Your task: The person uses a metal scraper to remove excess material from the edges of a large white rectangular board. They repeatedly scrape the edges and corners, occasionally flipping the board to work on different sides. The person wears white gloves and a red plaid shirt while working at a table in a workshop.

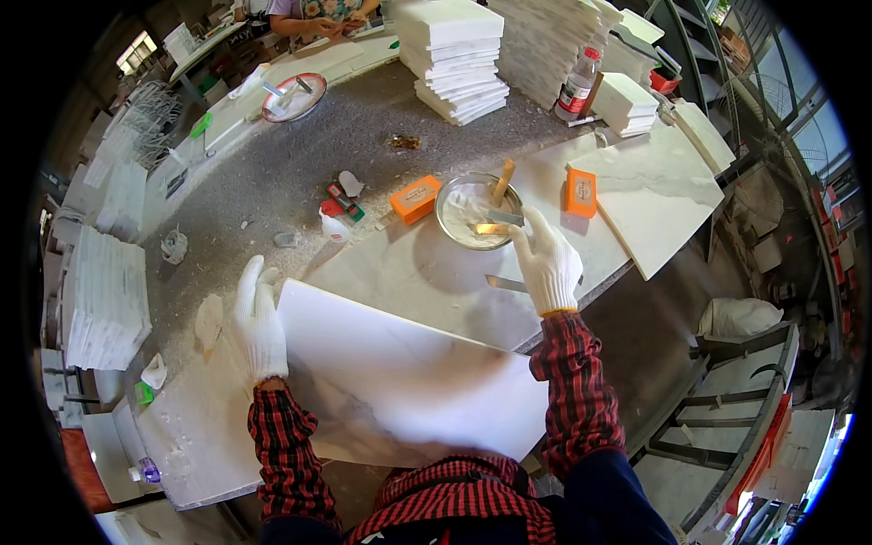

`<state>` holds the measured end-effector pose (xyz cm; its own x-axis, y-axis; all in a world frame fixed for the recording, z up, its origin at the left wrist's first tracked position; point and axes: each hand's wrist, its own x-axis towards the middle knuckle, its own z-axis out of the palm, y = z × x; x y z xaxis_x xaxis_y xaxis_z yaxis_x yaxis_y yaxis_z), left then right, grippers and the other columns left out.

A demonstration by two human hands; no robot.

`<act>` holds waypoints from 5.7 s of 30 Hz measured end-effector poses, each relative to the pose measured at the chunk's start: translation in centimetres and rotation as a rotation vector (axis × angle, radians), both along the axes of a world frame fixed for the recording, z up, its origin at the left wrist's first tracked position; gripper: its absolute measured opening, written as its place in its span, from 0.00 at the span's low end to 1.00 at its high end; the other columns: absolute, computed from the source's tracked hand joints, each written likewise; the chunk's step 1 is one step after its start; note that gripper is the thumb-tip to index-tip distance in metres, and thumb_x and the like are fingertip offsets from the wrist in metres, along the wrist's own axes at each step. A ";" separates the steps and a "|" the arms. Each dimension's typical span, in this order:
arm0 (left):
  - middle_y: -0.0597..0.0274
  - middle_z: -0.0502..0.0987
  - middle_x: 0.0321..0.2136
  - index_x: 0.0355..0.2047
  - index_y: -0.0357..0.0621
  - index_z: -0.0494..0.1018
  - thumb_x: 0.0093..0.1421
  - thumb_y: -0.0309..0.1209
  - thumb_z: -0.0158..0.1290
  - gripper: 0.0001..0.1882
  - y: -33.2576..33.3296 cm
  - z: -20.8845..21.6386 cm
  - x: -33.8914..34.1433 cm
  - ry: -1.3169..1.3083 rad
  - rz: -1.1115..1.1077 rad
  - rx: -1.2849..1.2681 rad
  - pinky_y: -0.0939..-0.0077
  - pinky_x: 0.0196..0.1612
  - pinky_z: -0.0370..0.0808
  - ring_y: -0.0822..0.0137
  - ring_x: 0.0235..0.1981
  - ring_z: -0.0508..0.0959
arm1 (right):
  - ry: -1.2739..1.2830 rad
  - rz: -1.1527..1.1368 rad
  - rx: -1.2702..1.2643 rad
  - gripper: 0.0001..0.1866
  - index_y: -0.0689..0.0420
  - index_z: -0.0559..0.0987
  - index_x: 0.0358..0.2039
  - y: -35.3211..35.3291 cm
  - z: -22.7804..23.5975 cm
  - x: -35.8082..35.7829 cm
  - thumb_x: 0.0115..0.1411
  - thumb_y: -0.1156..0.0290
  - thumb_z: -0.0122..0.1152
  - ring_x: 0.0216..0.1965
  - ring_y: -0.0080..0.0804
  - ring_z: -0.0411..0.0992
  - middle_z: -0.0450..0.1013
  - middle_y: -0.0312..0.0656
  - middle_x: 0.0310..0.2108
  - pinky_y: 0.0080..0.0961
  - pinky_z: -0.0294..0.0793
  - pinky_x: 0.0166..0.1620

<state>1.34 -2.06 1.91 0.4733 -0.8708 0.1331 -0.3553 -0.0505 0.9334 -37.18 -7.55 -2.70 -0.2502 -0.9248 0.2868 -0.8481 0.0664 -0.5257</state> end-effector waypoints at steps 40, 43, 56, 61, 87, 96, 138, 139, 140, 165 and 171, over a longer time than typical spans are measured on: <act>0.52 0.83 0.49 0.60 0.42 0.74 0.70 0.28 0.44 0.21 0.1 0.3 -0.8 0.004 0.041 0.006 0.71 0.52 0.74 0.64 0.49 0.81 | -0.605 0.069 0.195 0.11 0.61 0.85 0.39 -3.6 -0.6 0.3 0.61 0.69 0.60 0.21 0.24 0.73 0.77 0.39 0.22 0.24 0.71 0.26; 0.53 0.84 0.47 0.60 0.43 0.75 0.70 0.28 0.44 0.20 0.0 -0.4 -0.3 0.016 0.042 -0.042 0.71 0.52 0.75 0.64 0.48 0.82 | -0.768 0.092 0.215 0.12 0.63 0.84 0.40 -2.4 0.5 0.6 0.62 0.69 0.61 0.20 0.18 0.68 0.75 0.35 0.22 0.18 0.66 0.24; 0.49 0.83 0.47 0.57 0.45 0.77 0.69 0.27 0.46 0.19 0.5 0.3 0.0 -0.260 0.043 -0.097 0.68 0.47 0.76 0.57 0.44 0.84 | -0.912 0.514 0.393 0.11 0.63 0.83 0.41 0.2 11.3 11.0 0.64 0.70 0.61 0.22 0.14 0.66 0.75 0.34 0.26 0.14 0.64 0.25; 0.48 0.83 0.47 0.58 0.43 0.76 0.69 0.27 0.45 0.19 0.6 0.0 0.3 -0.304 0.041 -0.127 0.67 0.47 0.76 0.56 0.44 0.83 | -0.802 0.662 0.414 0.10 0.63 0.83 0.40 -0.2 12.9 14.0 0.64 0.71 0.61 0.24 0.15 0.70 0.76 0.34 0.27 0.15 0.69 0.27; 0.45 0.82 0.48 0.58 0.38 0.75 0.70 0.27 0.46 0.18 0.8 1.2 -0.3 -0.166 0.006 -0.078 0.67 0.54 0.75 0.54 0.51 0.82 | -0.495 0.839 0.290 0.09 0.61 0.84 0.38 -0.9 14.0 16.3 0.61 0.70 0.62 0.26 0.24 0.75 0.77 0.40 0.26 0.26 0.75 0.33; 0.47 0.84 0.45 0.57 0.38 0.75 0.70 0.26 0.47 0.18 1.2 2.0 -0.6 -0.190 -0.001 -0.077 0.69 0.50 0.77 0.55 0.47 0.84 | -0.601 0.721 0.341 0.08 0.63 0.82 0.38 -1.3 14.0 14.5 0.63 0.73 0.60 0.26 0.18 0.72 0.76 0.34 0.27 0.20 0.71 0.30; 0.41 0.73 0.58 0.67 0.26 0.59 0.75 0.31 0.36 0.25 3.4 2.3 -1.2 -0.123 0.088 -0.264 0.59 0.61 0.72 0.54 0.55 0.76 | -0.831 0.188 0.362 0.12 0.64 0.82 0.43 -4.2 4.7 3.2 0.64 0.70 0.59 0.21 0.14 0.64 0.74 0.34 0.25 0.14 0.60 0.23; 0.41 0.74 0.57 0.66 0.25 0.60 0.74 0.29 0.36 0.25 3.4 2.3 -1.2 -0.113 0.091 -0.268 0.60 0.61 0.72 0.54 0.54 0.77 | -0.817 0.175 0.371 0.12 0.64 0.82 0.43 -4.1 4.1 2.7 0.64 0.70 0.60 0.21 0.14 0.64 0.74 0.34 0.25 0.14 0.60 0.23; 0.40 0.75 0.56 0.66 0.24 0.61 0.73 0.26 0.37 0.25 3.4 2.3 -1.3 -0.101 0.096 -0.271 0.62 0.60 0.72 0.55 0.53 0.77 | -0.801 0.164 0.381 0.12 0.64 0.82 0.43 -4.1 3.7 2.4 0.64 0.70 0.60 0.21 0.14 0.64 0.74 0.34 0.25 0.14 0.60 0.23; 0.53 0.83 0.47 0.56 0.45 0.77 0.70 0.34 0.51 0.16 1.2 1.4 -0.9 -0.269 0.087 -0.215 0.66 0.51 0.77 0.55 0.48 0.83 | -0.030 0.287 0.103 0.09 0.50 0.85 0.38 -2.8 0.4 1.5 0.59 0.64 0.62 0.37 0.48 0.80 0.81 0.47 0.33 0.40 0.78 0.42; 0.49 0.83 0.43 0.55 0.54 0.78 0.69 0.39 0.51 0.16 1.0 0.4 -0.4 -0.319 0.094 -0.105 0.60 0.44 0.78 0.49 0.43 0.83 | 0.068 0.386 0.066 0.10 0.51 0.84 0.40 -1.7 0.8 1.4 0.58 0.66 0.63 0.38 0.50 0.79 0.81 0.48 0.34 0.43 0.77 0.42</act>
<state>0.96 -1.06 2.31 0.4712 -0.7989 0.3737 -0.6283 -0.0066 0.7780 -35.80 -9.22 -1.88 0.1364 -0.9642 0.2273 -0.8500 -0.2318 -0.4731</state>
